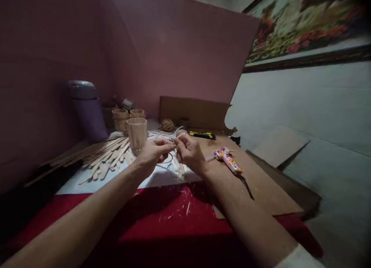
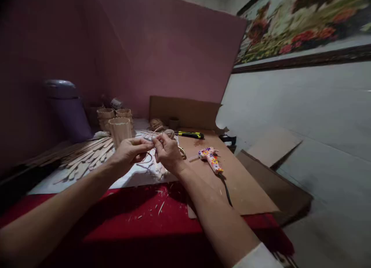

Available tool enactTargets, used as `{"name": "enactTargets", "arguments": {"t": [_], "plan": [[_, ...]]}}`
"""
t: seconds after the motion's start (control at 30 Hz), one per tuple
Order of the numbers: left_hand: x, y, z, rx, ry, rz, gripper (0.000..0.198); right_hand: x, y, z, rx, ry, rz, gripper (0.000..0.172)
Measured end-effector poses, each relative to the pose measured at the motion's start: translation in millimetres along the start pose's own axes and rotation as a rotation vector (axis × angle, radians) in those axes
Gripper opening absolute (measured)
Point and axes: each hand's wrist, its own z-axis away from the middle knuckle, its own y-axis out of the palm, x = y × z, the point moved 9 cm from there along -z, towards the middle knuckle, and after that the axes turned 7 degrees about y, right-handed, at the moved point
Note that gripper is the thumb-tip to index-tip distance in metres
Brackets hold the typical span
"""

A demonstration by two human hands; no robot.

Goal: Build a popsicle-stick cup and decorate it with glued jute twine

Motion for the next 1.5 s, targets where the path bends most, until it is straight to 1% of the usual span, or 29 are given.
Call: {"name": "enactTargets", "arguments": {"t": [0.13,0.2,0.27,0.3,0.37,0.43,0.57,0.67,0.77,0.9,1.0,1.07,1.17,1.23,1.3,1.4,1.5], "plan": [[-1.0,2.7,-0.1,-0.011,0.001,-0.039,0.023,-16.1,1.6,-7.3,0.022,0.142,-0.137,0.031],[1.2,2.3,-0.1,-0.019,-0.014,-0.056,0.022,-25.0,2.7,-8.6,0.035,0.242,-0.221,0.036],[3.9,-1.8,-0.1,-0.056,-0.032,-0.075,0.021,-29.5,2.6,-7.8,0.032,0.311,-0.277,0.039],[4.8,-4.6,-0.1,-0.082,-0.037,-0.083,0.021,-29.4,2.8,-7.1,0.032,0.323,-0.286,0.039],[5.2,-9.4,-0.2,-0.126,-0.038,-0.097,0.02,-24.9,3.4,-5.5,0.036,0.298,-0.265,0.038],[4.5,-11.2,-0.4,-0.143,-0.031,-0.103,0.02,-17.8,4.2,-3.9,0.039,0.233,-0.199,0.034],[-1.4,-5.6,-0.7,-0.1,0.038,-0.165,0.021,-10.9,4.7,-2.2,0.024,0.145,-0.048,0.025],[-4.1,1.0,-0.3,-0.052,0.085,-0.219,0.02,-10.8,5.7,-3.3,0.033,0.116,-0.042,0.024],[0.1,2.4,0.2,-0.042,0.049,-0.212,0.022,-7.5,5.3,-3.4,0.042,0.056,-0.034,0.019],[5.9,-0.3,0.3,-0.05,-0.019,-0.16,0.026,6.2,1.2,1.5,-0.014,-0.101,0.249,0.007],[5.7,-3.5,-0.3,-0.078,-0.017,-0.141,0.028,11.0,-3.6,3.6,-0.075,-0.128,0.358,0.006],[4.9,-4.2,-0.4,-0.093,-0.005,-0.135,0.029,11.7,-4.9,3.5,-0.088,-0.118,0.349,0.008],[4.0,-2.7,0.4,-0.1,0.011,-0.128,0.026,11.3,-3.3,3.2,-0.074,-0.093,0.298,0.009],[3.9,-1.9,1.2,-0.101,0.012,-0.12,0.024,9.9,-1.2,3.7,-0.054,-0.066,0.252,0.01],[4.4,-1.6,1.8,-0.097,0.007,-0.102,0.023,8.0,3.2,4.6,-0.007,-0.042,0.208,0.011],[8.0,-0.7,2.2,-0.072,-0.039,-0.039,0.022,3.9,8.7,5.2,0.055,-0.011,0.126,0.009],[9.8,0.3,2.7,-0.054,-0.084,0.03,0.019,-0.2,9.1,3.5,0.071,0.011,0.02,0.008]]}}
